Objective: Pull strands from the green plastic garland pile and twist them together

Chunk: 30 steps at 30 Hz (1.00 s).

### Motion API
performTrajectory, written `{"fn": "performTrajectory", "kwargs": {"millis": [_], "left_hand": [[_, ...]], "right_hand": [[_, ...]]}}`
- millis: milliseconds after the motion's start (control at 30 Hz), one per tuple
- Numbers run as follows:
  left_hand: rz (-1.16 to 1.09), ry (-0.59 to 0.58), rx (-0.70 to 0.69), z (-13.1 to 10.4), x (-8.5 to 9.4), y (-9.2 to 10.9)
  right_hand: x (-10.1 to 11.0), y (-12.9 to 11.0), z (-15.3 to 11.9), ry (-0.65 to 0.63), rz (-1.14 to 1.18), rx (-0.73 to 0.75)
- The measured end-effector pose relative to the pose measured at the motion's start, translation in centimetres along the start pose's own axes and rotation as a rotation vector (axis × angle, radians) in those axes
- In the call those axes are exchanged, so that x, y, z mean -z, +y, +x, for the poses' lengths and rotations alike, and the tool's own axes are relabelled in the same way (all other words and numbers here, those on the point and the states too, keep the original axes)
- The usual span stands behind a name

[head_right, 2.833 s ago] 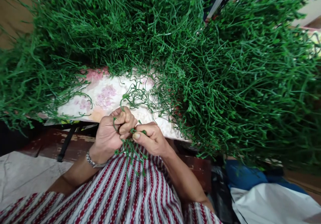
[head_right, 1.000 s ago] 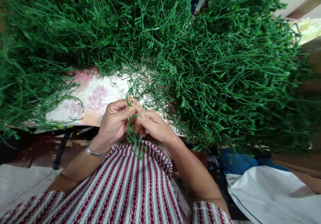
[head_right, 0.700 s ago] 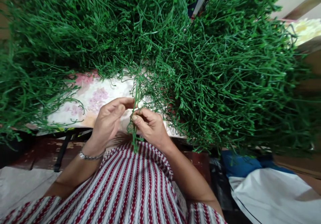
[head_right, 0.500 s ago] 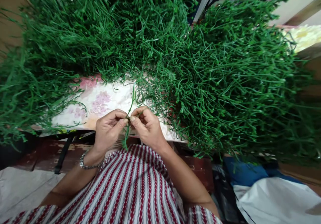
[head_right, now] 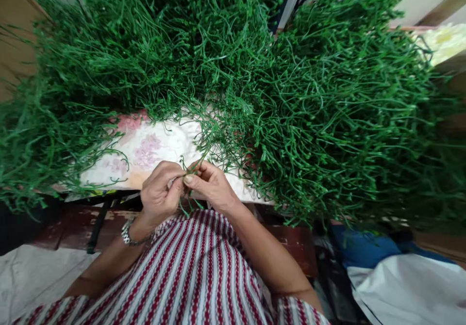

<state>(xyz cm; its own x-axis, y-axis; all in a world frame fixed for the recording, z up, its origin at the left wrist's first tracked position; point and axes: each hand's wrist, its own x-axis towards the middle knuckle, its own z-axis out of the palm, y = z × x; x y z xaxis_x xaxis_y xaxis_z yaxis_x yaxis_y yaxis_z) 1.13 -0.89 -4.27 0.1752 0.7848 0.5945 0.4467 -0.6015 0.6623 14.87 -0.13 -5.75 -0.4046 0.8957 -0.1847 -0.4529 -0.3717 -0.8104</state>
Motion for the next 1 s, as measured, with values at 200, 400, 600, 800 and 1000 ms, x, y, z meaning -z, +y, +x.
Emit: {"fn": "performTrajectory", "kwargs": {"millis": [200,400,600,800,1000], "left_hand": [[-0.109,-0.130,0.190,0.4,0.6,0.1],[-0.351,-0.252,0.372,0.4,1.3,0.1],[-0.261,-0.325,0.396,0.5,1.4,0.1],[-0.142,-0.693,0.241,1.6,3.1,0.3],[-0.116,-0.997,-0.079,1.9,3.7,0.1]], "right_hand": [[0.4,-0.4,-0.5,0.115,-0.541,0.291],[1.0,-1.0,-0.7,0.073,-0.972,0.586],[0.9,-0.9,-0.7,0.069,-1.119,0.726],[1.3,-1.8,-1.8,-0.139,-1.386,0.785],[1.1,-4.0,-2.7,-0.602,-1.596,0.685]]}}
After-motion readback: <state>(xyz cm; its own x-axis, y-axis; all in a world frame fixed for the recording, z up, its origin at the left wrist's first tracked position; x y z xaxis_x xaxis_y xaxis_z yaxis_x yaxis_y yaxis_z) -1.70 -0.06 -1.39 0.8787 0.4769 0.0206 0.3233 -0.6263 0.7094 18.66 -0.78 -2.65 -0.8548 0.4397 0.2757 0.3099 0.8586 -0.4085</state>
